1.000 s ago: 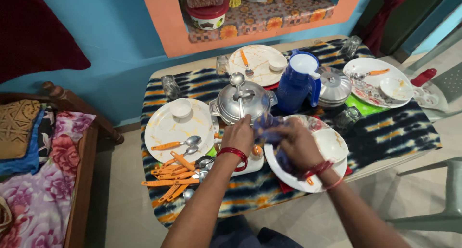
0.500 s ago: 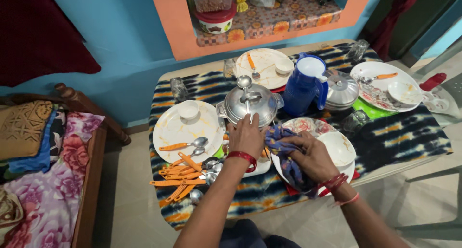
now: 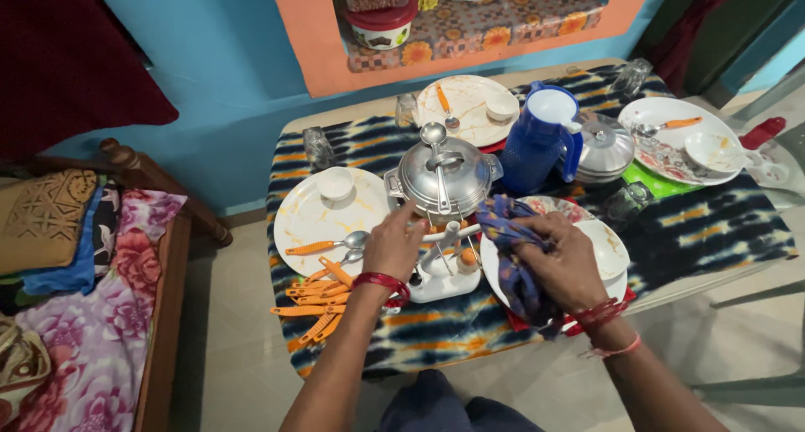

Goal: The person dries used dishes and cutlery with a cloth on a dining table. They wipe plates, bowls, spoons, and forks, then place the dried items on a dish rack or back on the table.

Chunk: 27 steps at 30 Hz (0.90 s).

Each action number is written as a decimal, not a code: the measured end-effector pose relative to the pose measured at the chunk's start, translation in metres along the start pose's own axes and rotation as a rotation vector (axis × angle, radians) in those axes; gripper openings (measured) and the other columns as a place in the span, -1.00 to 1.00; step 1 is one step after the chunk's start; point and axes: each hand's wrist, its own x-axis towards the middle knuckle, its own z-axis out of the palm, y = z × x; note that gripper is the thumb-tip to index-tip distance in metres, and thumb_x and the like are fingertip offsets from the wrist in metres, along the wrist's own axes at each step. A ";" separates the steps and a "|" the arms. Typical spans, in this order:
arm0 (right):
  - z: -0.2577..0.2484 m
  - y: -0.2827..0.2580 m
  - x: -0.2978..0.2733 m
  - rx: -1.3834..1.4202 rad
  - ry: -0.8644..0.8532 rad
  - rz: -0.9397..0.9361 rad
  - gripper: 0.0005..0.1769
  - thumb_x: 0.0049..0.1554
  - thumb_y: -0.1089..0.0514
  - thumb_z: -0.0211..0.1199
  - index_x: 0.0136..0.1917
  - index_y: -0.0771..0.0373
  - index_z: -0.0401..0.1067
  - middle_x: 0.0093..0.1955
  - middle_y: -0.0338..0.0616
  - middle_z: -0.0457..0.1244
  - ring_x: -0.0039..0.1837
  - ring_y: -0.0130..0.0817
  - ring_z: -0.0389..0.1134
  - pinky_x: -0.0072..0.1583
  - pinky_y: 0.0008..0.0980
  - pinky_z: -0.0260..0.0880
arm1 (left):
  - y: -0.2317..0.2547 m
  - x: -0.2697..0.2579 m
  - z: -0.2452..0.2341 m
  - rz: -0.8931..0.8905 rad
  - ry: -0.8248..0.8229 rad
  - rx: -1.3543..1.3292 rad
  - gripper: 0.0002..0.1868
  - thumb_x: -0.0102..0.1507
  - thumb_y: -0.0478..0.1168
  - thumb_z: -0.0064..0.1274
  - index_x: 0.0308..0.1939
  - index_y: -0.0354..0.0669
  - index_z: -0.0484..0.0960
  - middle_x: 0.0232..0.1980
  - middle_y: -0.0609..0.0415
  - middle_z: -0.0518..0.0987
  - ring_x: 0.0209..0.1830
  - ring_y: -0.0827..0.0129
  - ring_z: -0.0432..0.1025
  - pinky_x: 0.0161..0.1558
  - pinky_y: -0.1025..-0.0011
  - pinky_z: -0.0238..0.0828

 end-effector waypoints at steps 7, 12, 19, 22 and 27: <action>0.056 -0.059 0.001 -0.316 0.075 -0.162 -0.64 -0.01 0.07 0.37 0.09 0.11 0.60 -0.09 0.08 0.30 -0.06 0.07 0.38 -0.03 -0.04 0.38 | -0.016 -0.008 0.022 0.018 -0.048 -0.156 -0.68 0.33 -0.13 -0.02 0.16 0.11 0.63 -0.08 -0.13 0.69 -0.06 -0.07 0.57 -0.03 0.02 0.45; 0.094 -0.073 0.009 -0.553 0.062 -0.100 -0.75 0.07 0.05 0.29 0.03 0.05 0.58 -0.11 0.09 0.33 -0.11 0.13 0.40 -0.10 0.06 0.38 | -0.022 -0.006 0.031 0.080 -0.003 -0.098 -0.68 0.32 -0.17 0.04 0.16 0.07 0.62 -0.06 -0.21 0.65 -0.07 -0.15 0.52 -0.04 -0.01 0.43; 0.036 -0.087 0.030 -0.350 0.157 0.101 -0.67 0.13 -0.06 0.26 0.01 0.20 0.57 -0.24 0.13 0.40 -0.20 0.04 0.45 -0.12 -0.08 0.39 | -0.016 -0.005 0.027 0.114 -0.009 -0.060 -0.63 0.30 -0.16 0.05 0.20 0.06 0.58 -0.08 -0.27 0.61 -0.05 -0.18 0.50 -0.04 -0.03 0.42; -0.005 -0.074 -0.025 -0.281 0.046 0.198 -0.64 0.14 -0.07 0.24 -0.01 0.25 0.58 -0.26 0.04 0.41 -0.23 -0.19 0.46 -0.14 -0.20 0.43 | -0.015 -0.005 0.022 0.032 -0.098 -0.080 -0.63 0.33 -0.16 0.04 0.23 0.05 0.57 -0.11 -0.24 0.62 -0.03 -0.13 0.52 0.00 -0.01 0.41; 0.038 -0.007 -0.125 0.018 -0.321 0.351 -0.67 0.11 -0.04 0.31 -0.14 0.30 0.62 -0.31 -0.18 0.45 -0.22 -0.40 0.40 -0.10 -0.39 0.45 | -0.012 -0.007 0.022 0.078 -0.069 -0.076 -0.54 0.32 -0.16 -0.01 0.32 0.00 0.49 0.13 -0.18 0.59 0.11 -0.08 0.49 0.10 0.08 0.42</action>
